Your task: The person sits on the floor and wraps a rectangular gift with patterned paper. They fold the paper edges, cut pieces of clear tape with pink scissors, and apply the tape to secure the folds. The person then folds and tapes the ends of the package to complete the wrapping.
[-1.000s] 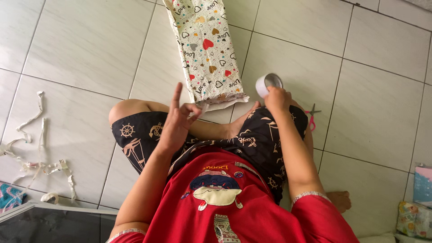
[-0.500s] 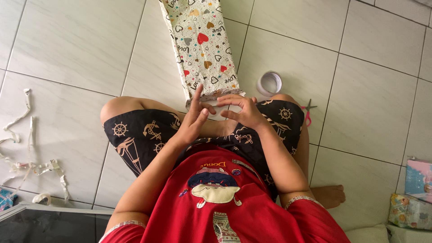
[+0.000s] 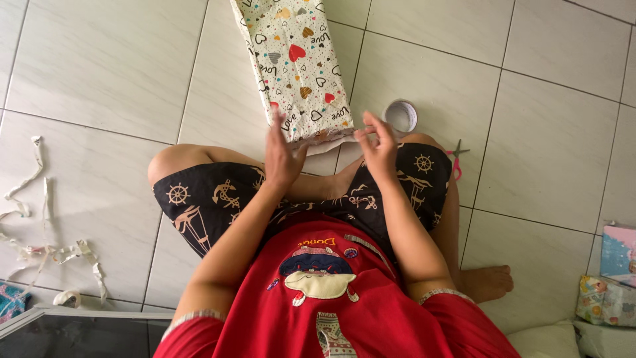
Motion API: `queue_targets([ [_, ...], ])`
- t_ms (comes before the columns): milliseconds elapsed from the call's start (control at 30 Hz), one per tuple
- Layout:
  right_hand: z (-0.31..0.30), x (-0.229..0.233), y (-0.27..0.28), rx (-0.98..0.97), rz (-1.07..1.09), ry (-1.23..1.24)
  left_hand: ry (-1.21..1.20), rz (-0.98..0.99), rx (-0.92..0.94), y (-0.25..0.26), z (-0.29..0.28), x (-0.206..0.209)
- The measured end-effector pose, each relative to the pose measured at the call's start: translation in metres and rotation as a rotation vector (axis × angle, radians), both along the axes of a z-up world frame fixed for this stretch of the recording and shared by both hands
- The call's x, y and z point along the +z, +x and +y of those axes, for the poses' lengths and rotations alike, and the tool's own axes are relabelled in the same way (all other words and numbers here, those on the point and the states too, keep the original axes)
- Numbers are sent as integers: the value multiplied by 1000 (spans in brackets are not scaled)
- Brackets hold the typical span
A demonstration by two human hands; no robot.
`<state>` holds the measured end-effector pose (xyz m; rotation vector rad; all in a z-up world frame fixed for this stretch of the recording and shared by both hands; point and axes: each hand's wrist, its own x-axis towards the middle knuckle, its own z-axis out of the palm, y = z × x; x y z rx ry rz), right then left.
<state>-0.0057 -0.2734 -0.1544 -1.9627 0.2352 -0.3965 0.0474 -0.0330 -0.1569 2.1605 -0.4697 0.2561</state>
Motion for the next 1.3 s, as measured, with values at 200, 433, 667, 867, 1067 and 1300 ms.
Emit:
queue_targets([
  [200, 6, -38, 17, 201, -91, -709, 429, -249, -230, 25, -23, -51],
  [433, 10, -65, 29, 447, 104, -973, 654, -407, -140, 31, -29, -74],
  [667, 11, -79, 48, 350, 81, -937, 573, -457, -227, 34, -23, -111],
  [867, 7, -75, 44, 291, 28, -730, 492, -346, -413, 34, -15, -90],
  [1067, 9, -73, 52, 258, 47, -712, 620, -361, -363, 26, -6, -62],
  [1300, 4, -76, 58, 258, 49, -695, 693, -343, -366, 35, 0, -73],
])
